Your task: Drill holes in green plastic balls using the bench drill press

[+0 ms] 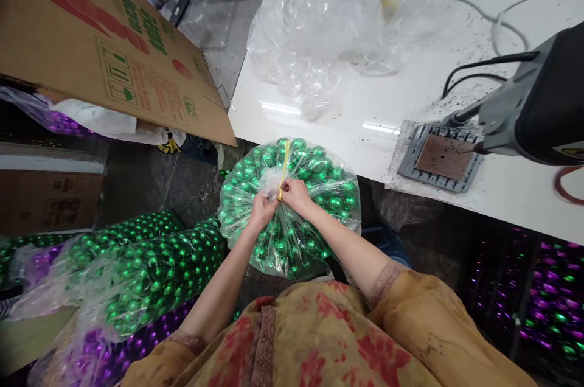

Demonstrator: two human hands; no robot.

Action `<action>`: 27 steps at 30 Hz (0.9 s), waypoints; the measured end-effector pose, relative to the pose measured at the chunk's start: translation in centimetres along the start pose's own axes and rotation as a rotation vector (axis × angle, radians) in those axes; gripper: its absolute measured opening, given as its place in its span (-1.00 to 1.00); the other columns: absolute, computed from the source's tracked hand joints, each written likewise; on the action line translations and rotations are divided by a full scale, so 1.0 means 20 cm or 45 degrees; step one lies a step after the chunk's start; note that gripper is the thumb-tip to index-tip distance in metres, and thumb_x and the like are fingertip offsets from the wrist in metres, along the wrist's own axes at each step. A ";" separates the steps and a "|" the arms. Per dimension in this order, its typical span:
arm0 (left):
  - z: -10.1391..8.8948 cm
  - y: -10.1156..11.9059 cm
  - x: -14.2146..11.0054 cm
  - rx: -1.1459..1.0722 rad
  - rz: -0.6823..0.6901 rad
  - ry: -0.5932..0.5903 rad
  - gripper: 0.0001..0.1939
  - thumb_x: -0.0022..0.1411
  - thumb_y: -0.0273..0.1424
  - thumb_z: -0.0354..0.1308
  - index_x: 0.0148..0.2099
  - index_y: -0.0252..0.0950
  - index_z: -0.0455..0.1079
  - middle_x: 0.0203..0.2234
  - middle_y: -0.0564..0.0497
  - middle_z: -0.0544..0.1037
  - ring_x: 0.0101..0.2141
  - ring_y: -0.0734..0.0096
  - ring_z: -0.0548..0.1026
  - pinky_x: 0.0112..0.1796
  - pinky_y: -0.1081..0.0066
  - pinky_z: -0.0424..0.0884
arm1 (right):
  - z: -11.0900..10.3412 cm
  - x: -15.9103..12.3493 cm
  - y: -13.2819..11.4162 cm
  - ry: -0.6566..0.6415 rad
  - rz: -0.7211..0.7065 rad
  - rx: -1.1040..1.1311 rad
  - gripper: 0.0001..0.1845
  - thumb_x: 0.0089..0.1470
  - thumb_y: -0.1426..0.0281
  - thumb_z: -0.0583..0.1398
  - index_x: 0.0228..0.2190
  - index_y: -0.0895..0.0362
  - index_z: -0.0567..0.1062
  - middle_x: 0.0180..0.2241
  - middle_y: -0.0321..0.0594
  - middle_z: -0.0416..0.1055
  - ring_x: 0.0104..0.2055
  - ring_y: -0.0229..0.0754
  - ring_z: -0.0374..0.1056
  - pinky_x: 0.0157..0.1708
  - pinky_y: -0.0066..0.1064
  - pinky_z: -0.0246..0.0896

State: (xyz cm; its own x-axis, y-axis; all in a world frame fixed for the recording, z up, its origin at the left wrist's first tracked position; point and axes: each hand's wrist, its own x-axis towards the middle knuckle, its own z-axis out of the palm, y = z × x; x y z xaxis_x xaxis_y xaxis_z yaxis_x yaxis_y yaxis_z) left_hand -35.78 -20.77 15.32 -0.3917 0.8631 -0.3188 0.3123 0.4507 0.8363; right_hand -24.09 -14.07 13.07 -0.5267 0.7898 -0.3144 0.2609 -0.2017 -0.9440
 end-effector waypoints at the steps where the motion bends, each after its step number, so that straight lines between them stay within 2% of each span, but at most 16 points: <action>1: -0.01 0.01 -0.02 0.020 0.003 0.008 -0.72 0.06 -0.33 0.25 -0.18 -0.35 0.52 -0.24 -0.09 0.63 -0.15 0.17 0.56 -0.04 0.24 0.45 | 0.00 -0.01 0.00 0.026 -0.011 -0.001 -0.92 -0.12 0.40 0.20 -0.55 0.16 0.42 -0.62 -0.32 0.37 -0.52 -0.30 0.26 -0.46 -0.49 0.12; 6: -0.06 0.03 -0.13 0.132 0.001 0.159 -0.75 0.17 -0.25 0.20 -0.18 -0.31 0.47 -0.22 -0.11 0.59 -0.13 0.19 0.52 -0.05 0.29 0.41 | -0.01 -0.06 0.02 -0.003 -0.067 0.061 -0.85 -0.03 0.39 0.13 -0.42 0.17 0.48 -0.51 -0.28 0.45 -0.45 -0.26 0.33 -0.39 -0.47 0.19; 9: -0.07 0.03 -0.16 0.124 0.018 0.221 -0.70 0.25 -0.17 0.11 -0.18 -0.30 0.46 -0.21 -0.10 0.59 -0.11 0.22 0.51 -0.06 0.33 0.39 | -0.02 -0.04 0.04 -0.039 -0.091 0.068 -0.82 0.01 0.37 0.12 -0.39 0.17 0.50 -0.48 -0.26 0.47 -0.42 -0.25 0.34 -0.39 -0.47 0.18; 13: -0.06 0.03 -0.10 0.015 -0.014 0.162 -0.62 0.27 -0.14 0.06 -0.15 -0.35 0.50 -0.23 -0.09 0.62 -0.19 0.25 0.54 -0.13 0.36 0.42 | -0.02 -0.01 0.04 -0.094 -0.128 0.038 -0.88 -0.02 0.39 0.17 -0.50 0.17 0.46 -0.56 -0.30 0.40 -0.47 -0.28 0.28 -0.42 -0.49 0.12; 16: -0.05 0.03 -0.04 -0.028 -0.033 0.105 -0.63 0.22 -0.21 0.12 -0.08 -0.37 0.53 -0.14 -0.12 0.63 -0.13 0.21 0.56 -0.06 0.30 0.43 | -0.03 -0.01 0.02 -0.112 -0.177 0.030 -0.89 -0.01 0.38 0.19 -0.50 0.16 0.43 -0.56 -0.31 0.37 -0.47 -0.29 0.24 -0.39 -0.48 0.11; 20: -0.05 0.02 0.01 0.071 -0.045 0.049 -0.64 0.20 -0.35 0.13 0.00 -0.37 0.53 -0.06 -0.16 0.60 -0.05 0.14 0.55 0.06 0.17 0.39 | -0.03 -0.04 0.02 -0.081 -0.210 0.069 -0.92 -0.01 0.38 0.18 -0.44 0.14 0.44 -0.48 -0.28 0.38 -0.43 -0.28 0.22 -0.31 -0.43 0.16; 23: -0.06 0.02 0.01 0.087 -0.014 -0.026 -0.62 0.18 -0.42 0.13 0.04 -0.36 0.51 0.01 -0.16 0.56 0.05 0.12 0.50 0.13 0.14 0.33 | -0.01 -0.06 0.07 -0.051 -0.168 0.156 -0.85 0.00 0.30 0.17 -0.41 0.14 0.43 -0.46 -0.27 0.38 -0.42 -0.27 0.25 -0.31 -0.41 0.21; 27: -0.08 -0.01 0.02 0.066 0.013 -0.149 -0.57 0.16 -0.44 0.17 0.10 -0.34 0.47 0.04 -0.15 0.54 0.10 0.12 0.46 0.18 0.11 0.27 | 0.05 -0.05 0.15 -0.026 -0.042 0.304 -0.65 0.01 0.10 0.14 -0.37 0.15 0.42 -0.49 -0.25 0.39 -0.45 -0.26 0.28 -0.42 -0.42 0.25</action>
State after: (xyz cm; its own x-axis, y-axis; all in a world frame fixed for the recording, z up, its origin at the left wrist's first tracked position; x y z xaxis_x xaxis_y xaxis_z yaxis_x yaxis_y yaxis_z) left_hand -37.44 -20.94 15.73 -0.2857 0.8871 -0.3626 0.3611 0.4501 0.8167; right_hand -23.48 -16.08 10.50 -0.5486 0.7869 -0.2826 0.0462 -0.3090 -0.9499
